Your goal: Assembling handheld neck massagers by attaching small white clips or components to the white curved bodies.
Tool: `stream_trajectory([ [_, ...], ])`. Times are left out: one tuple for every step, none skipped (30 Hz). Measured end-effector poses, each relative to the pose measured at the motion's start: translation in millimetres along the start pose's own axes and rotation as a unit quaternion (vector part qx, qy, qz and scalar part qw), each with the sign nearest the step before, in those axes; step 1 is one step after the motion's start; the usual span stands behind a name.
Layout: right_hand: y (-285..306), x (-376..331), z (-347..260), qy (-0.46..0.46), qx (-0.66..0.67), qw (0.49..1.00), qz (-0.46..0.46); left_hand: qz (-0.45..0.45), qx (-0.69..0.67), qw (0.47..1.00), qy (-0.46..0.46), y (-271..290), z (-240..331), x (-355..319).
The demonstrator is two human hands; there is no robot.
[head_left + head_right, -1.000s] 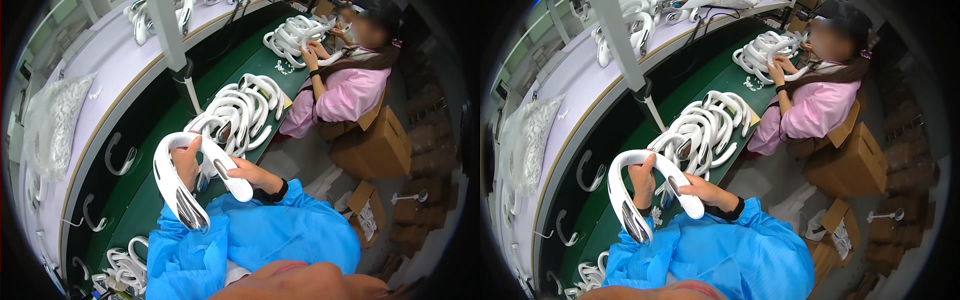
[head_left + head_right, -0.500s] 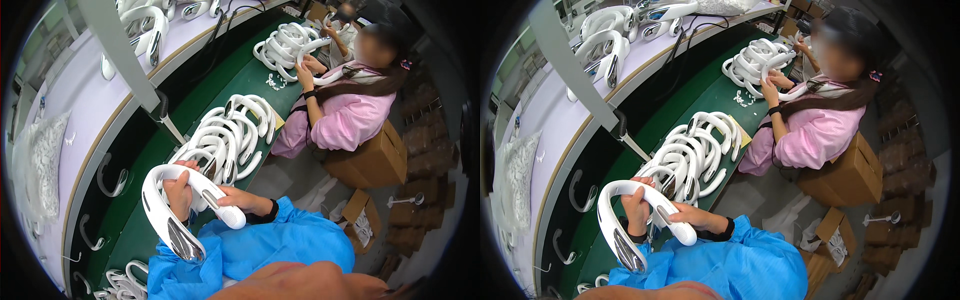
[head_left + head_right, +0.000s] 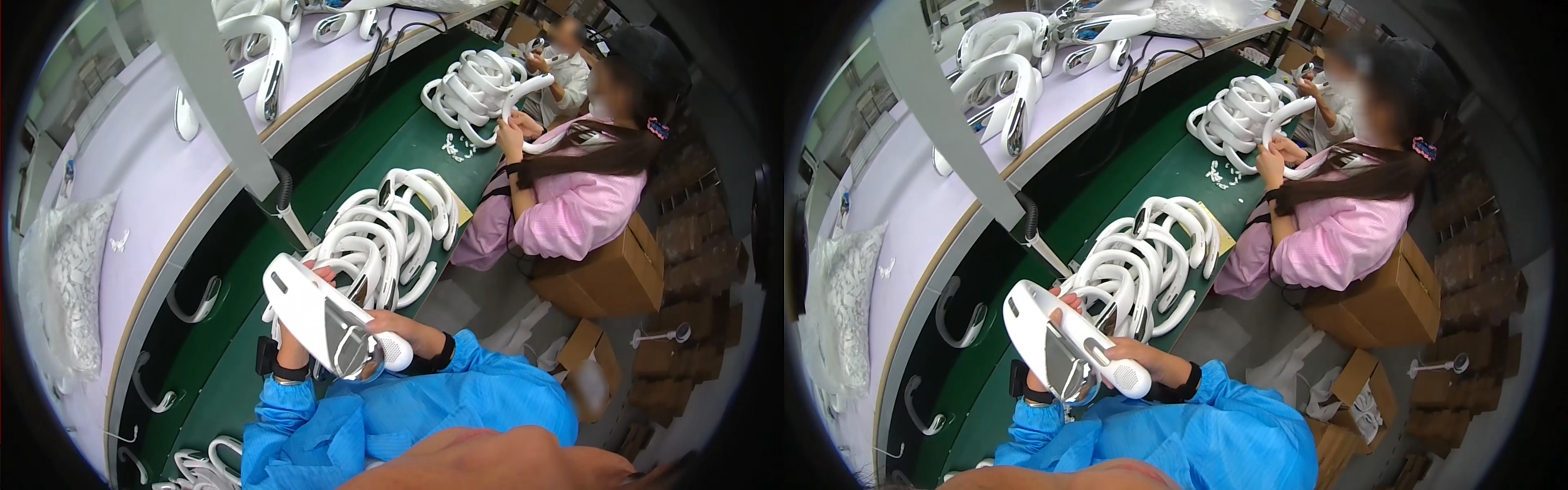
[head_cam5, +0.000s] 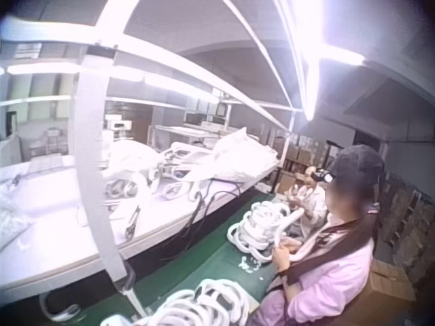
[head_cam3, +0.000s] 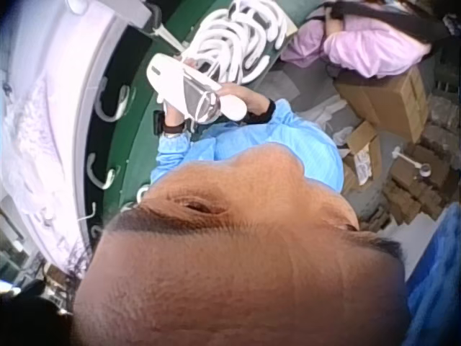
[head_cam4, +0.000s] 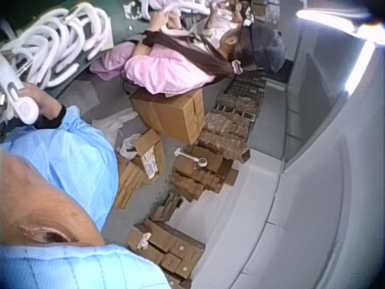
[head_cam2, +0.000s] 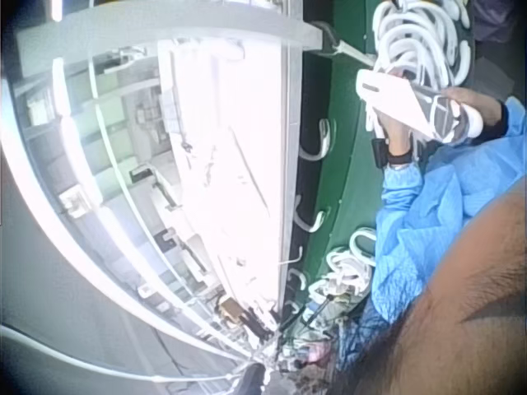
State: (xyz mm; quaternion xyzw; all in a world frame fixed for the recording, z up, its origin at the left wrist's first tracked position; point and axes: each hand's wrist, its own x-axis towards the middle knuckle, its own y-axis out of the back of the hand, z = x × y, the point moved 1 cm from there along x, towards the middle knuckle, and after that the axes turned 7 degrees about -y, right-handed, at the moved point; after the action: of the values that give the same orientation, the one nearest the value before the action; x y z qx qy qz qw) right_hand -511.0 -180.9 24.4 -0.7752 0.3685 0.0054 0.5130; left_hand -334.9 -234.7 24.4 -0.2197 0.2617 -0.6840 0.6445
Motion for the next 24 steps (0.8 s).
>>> stream_trajectory([
  [-2,0,-3,-0.008,-0.01,1.0,-0.021,-0.011,0.072,0.997,-0.019,4,1,-1],
  [-8,-3,-5,-0.009,-0.011,1.0,-0.02,0.027,0.036,0.999,-0.019,7,-1,-1],
  [-18,-8,-7,-0.017,-0.009,1.0,-0.013,0.004,0.087,0.996,-0.029,12,2,-4],
  [-28,-10,-9,-0.023,-0.006,1.0,-0.005,-0.021,0.139,0.989,-0.039,15,5,-9],
  [-11,1,6,-0.043,0.033,0.998,-0.033,-0.046,0.167,0.983,-0.063,26,2,-11],
  [-12,-2,10,-0.042,0.033,0.998,-0.031,-0.047,0.165,0.983,-0.062,30,1,-13],
  [-25,-7,8,-0.036,0.021,0.999,-0.011,-0.051,0.156,0.983,-0.079,37,2,-17],
  [-32,-9,8,-0.029,0.01,1.0,0.009,-0.054,0.148,0.983,-0.096,42,4,-20],
  [-30,-7,13,-0.028,-0.023,0.998,0.046,-0.049,0.207,0.971,-0.11,45,6,-24],
  [-27,0,22,-0.046,0.109,0.981,-0.153,-0.048,0.205,0.971,-0.112,47,9,-27],
  [-27,3,25,-0.049,0.106,0.987,-0.113,-0.053,0.24,0.963,-0.109,49,13,-30],
  [-29,3,29,-0.053,0.102,0.991,-0.074,-0.056,0.275,0.954,-0.108,50,17,-35],
  [-46,1,30,-0.051,0.273,0.94,-0.198,-0.073,0.28,0.954,-0.079,62,18,-33],
  [-24,16,47,-0.055,0.323,0.945,-0.019,-0.108,0.294,0.948,-0.062,56,34,-31],
  [-10,26,53,0.005,0.296,0.943,-0.153,-0.153,0.248,0.955,-0.049,62,44,-29],
  [-23,31,38,0.067,0.26,0.92,-0.284,-0.201,0.2,0.958,-0.037,76,50,-21],
  [-42,27,15,0.08,0.236,0.926,-0.285,-0.199,0.187,0.962,0.03,103,53,-14],
  [-73,19,-14,0.142,0.157,0.955,-0.208,-0.157,0.222,0.962,0.042,125,58,-4],
  [-59,14,-23,0.14,0.158,0.956,-0.205,-0.075,0.323,0.943,0.0,159,54,8],
  [-28,12,-29,0.125,0.143,0.959,-0.211,0.021,0.354,0.935,-0.025,194,49,15],
  [5,6,-34,0.116,0.137,0.96,-0.214,0.084,0.528,0.841,-0.087,246,41,26],
  [41,1,-37,0.111,0.128,0.961,-0.218,0.114,0.717,0.68,-0.106,271,46,33],
  [71,-2,-40,0.103,0.119,0.962,-0.223,0.153,0.785,0.6,-0.033,281,51,39],
  [85,-5,-43,0.092,0.109,0.963,-0.228,0.165,0.822,0.543,-0.047,330,36,45],
])
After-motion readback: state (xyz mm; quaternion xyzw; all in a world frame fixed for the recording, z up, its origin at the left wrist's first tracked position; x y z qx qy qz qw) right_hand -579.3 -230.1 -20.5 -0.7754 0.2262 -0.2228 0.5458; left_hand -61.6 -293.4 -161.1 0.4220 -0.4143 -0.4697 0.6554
